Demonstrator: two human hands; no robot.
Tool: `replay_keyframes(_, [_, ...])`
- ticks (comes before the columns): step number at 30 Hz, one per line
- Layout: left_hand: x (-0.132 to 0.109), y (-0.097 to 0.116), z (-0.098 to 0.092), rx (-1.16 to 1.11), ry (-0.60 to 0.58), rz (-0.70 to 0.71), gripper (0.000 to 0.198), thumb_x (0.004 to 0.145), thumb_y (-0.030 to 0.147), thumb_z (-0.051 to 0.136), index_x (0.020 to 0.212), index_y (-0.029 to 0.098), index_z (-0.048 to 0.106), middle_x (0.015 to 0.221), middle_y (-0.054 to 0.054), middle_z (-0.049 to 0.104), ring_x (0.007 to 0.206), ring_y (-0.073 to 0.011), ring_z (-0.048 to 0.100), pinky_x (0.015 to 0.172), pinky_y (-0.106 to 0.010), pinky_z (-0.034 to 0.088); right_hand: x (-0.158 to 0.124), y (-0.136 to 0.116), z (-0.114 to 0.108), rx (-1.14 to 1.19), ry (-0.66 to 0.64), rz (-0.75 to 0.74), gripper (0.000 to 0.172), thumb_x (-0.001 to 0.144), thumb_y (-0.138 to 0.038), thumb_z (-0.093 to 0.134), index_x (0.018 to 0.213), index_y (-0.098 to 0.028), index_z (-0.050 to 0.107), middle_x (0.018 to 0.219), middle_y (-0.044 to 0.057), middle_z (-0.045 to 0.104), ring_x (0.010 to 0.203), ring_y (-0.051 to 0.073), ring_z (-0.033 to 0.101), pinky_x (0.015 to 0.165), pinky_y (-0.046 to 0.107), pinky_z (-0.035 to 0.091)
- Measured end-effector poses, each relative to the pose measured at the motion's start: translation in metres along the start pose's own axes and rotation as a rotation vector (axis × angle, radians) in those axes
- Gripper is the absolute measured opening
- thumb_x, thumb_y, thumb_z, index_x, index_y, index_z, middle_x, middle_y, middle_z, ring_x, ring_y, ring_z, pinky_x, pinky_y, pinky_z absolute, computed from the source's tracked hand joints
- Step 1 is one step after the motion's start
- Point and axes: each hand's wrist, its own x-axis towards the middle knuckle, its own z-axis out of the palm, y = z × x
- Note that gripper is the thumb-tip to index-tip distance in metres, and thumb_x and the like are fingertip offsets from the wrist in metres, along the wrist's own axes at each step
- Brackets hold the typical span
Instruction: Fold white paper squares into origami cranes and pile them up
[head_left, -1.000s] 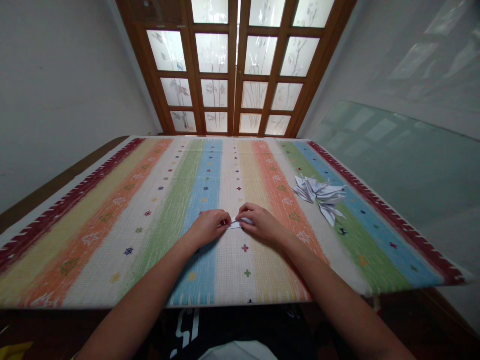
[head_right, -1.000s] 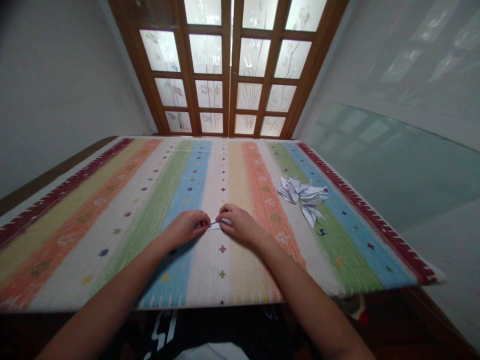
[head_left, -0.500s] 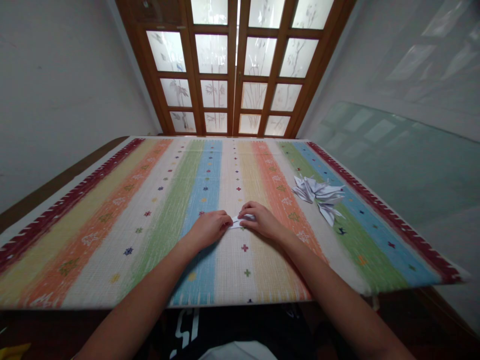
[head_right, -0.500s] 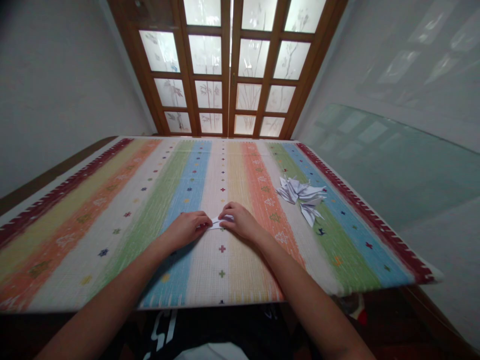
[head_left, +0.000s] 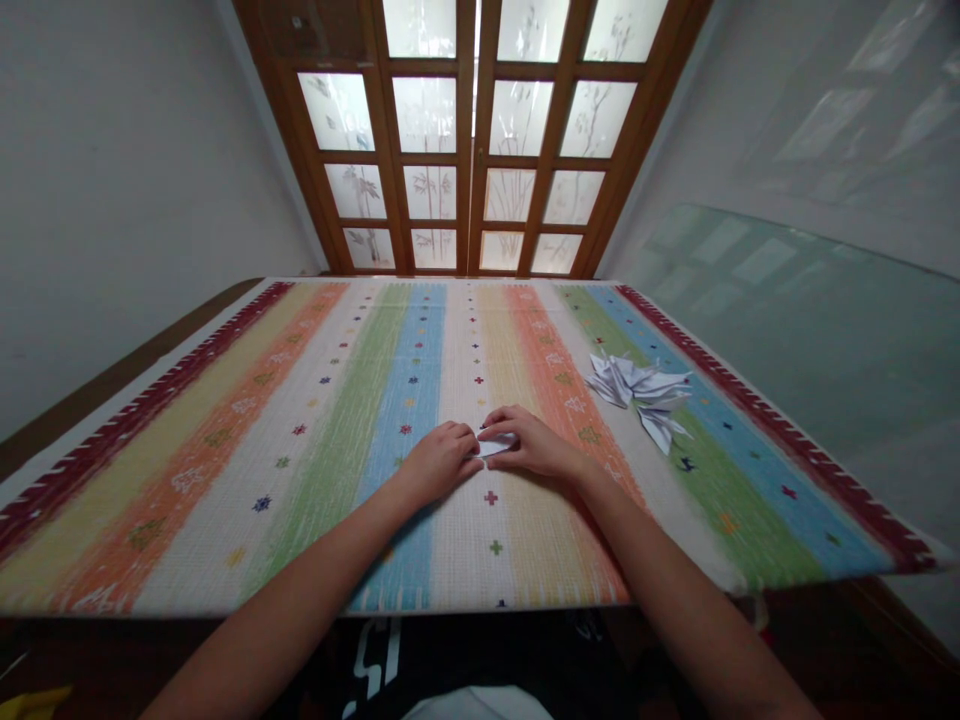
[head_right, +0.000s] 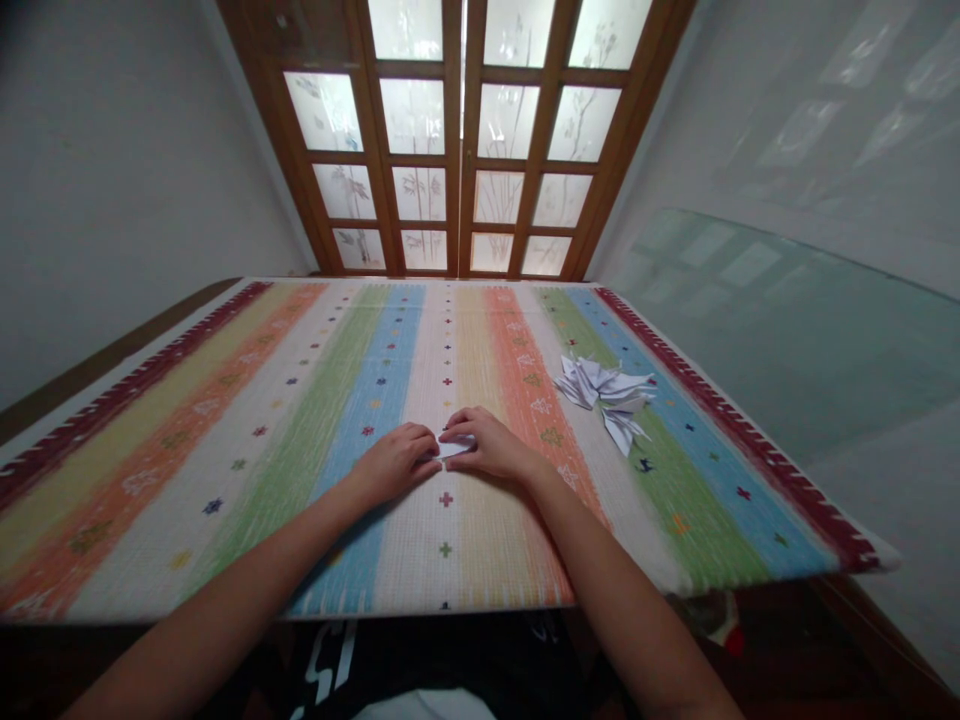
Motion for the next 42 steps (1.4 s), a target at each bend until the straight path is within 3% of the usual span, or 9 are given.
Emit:
replay_keyframes(6, [0.002,0.0,0.005,-0.022,0.002,-0.04,0.008,0.097,0.024,0.069,0.094,0.017,0.073,0.103,-0.011,0.073,0.103,-0.0264,0.069,0.097,-0.042,0.057,-0.004,0.003,-0.008,0.008,-0.003,-0.011,0.034,0.082,-0.012,0.084,0.113,-0.025,0.082,0.123,0.009,0.075,0.115,0.025,0.068,0.103,0.041,0.053])
replay_keyframes(11, [0.001,-0.001,0.007,-0.102,0.083,-0.047,0.009,0.093,0.026,0.075,0.09,0.018,0.071,0.129,-0.014,0.069,0.115,-0.0267,0.068,0.104,-0.042,0.055,-0.002,-0.001,-0.007,-0.023,0.008,-0.029,0.027,0.084,-0.014,0.08,0.108,-0.024,0.082,0.121,0.01,0.076,0.114,0.025,0.069,0.102,0.041,0.053])
replay_keyframes(15, [0.002,0.0,0.009,-0.13,0.078,-0.048,0.012,0.093,0.025,0.074,0.085,0.017,0.07,0.12,-0.013,0.073,0.115,-0.0284,0.068,0.104,-0.044,0.055,-0.002,-0.005,-0.006,-0.023,0.008,-0.066,0.025,0.085,-0.014,0.079,0.109,-0.022,0.079,0.12,0.01,0.074,0.112,0.024,0.069,0.102,0.041,0.052])
replay_keyframes(21, [0.004,0.0,0.007,-0.205,0.177,-0.128,0.013,0.089,0.025,0.075,0.079,0.019,0.07,0.109,-0.012,0.076,0.105,-0.0267,0.07,0.098,-0.042,0.056,-0.001,0.0,-0.006,-0.084,0.312,0.039,0.053,0.072,-0.031,0.094,0.115,-0.022,0.065,0.12,0.012,0.067,0.113,0.029,0.063,0.096,0.042,0.051])
replay_keyframes(24, [0.006,-0.005,0.005,-0.282,0.255,-0.201,0.013,0.086,0.023,0.076,0.076,0.019,0.07,0.105,-0.01,0.078,0.098,-0.0245,0.072,0.095,-0.042,0.057,-0.003,0.008,-0.009,-0.069,0.444,0.229,0.038,0.078,-0.041,0.089,0.094,-0.022,0.061,0.095,0.007,0.065,0.087,0.025,0.061,0.077,0.036,0.05])
replay_keyframes(28, [0.009,-0.011,0.002,-0.466,0.388,-0.321,0.016,0.087,0.029,0.075,0.075,0.019,0.072,0.11,-0.012,0.079,0.093,-0.0224,0.073,0.088,-0.04,0.06,-0.004,0.008,-0.009,0.242,0.298,0.416,0.043,0.093,-0.054,0.07,0.067,-0.023,0.056,0.062,0.001,0.057,0.058,0.017,0.05,0.057,0.031,0.038])
replay_keyframes(31, [0.01,-0.01,0.0,-0.656,0.439,-0.393,0.022,0.089,0.037,0.074,0.078,0.018,0.073,0.116,-0.014,0.079,0.096,-0.0231,0.075,0.085,-0.038,0.062,-0.001,-0.003,0.002,0.646,0.124,0.439,0.04,0.088,-0.059,0.074,0.079,-0.022,0.067,0.068,0.003,0.065,0.058,0.016,0.058,0.055,0.029,0.043])
replay_keyframes(37, [0.008,0.003,-0.002,-0.793,0.397,-0.324,0.025,0.088,0.04,0.073,0.078,0.017,0.07,0.118,-0.014,0.076,0.102,-0.0237,0.074,0.083,-0.034,0.062,0.01,-0.02,0.023,0.929,0.212,0.378,0.034,0.076,-0.047,0.087,0.086,-0.021,0.067,0.087,0.003,0.072,0.079,0.017,0.07,0.077,0.034,0.057])
replay_keyframes(42, [0.007,0.008,-0.001,-0.793,0.376,-0.285,0.024,0.091,0.039,0.068,0.079,0.018,0.064,0.118,-0.011,0.072,0.109,-0.023,0.069,0.081,-0.03,0.061,0.012,-0.019,0.027,1.03,0.279,0.349,0.036,0.071,-0.045,0.091,0.083,-0.021,0.066,0.083,0.0,0.069,0.078,0.017,0.068,0.082,0.036,0.058])
